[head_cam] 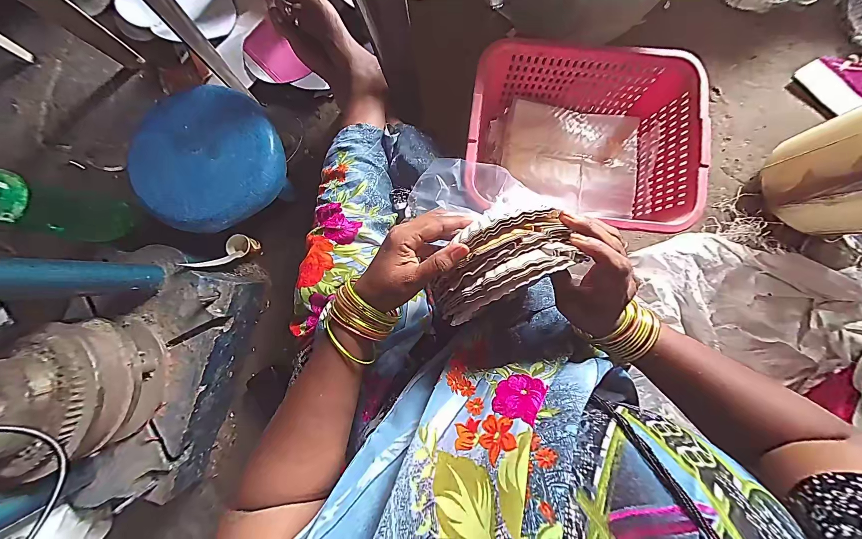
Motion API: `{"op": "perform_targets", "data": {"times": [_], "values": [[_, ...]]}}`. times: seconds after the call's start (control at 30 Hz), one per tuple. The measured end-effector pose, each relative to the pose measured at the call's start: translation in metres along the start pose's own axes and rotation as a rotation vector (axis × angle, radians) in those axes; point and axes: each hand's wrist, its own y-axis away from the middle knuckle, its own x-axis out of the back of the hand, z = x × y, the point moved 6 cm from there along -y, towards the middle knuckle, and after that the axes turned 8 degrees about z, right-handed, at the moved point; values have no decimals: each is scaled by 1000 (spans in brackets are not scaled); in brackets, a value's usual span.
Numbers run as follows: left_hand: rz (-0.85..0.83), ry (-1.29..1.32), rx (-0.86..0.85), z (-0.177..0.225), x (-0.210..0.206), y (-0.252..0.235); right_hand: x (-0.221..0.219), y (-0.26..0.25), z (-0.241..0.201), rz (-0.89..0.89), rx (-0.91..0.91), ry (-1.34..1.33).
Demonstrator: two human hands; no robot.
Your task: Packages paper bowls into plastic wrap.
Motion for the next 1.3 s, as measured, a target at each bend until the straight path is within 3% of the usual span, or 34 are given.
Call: {"op": "perform_targets", "data": {"times": [0.7,0.83,0.93,1.2,1.3], "values": [[-30,-74,47,7,-1,-2,5,3,-3,55,19,68],[-18,-58,51,5,1,-1,5,6,-4,19,28,-35],[-6,-36,63,3,4,0,5,5,-3,-15,-19,-94],[100,-8,143,-15,12,1,-16,-17,10,-7,-107,52],[136,-34,161,-22,12,2,-29,-23,23,-105,-220,-14]]}}
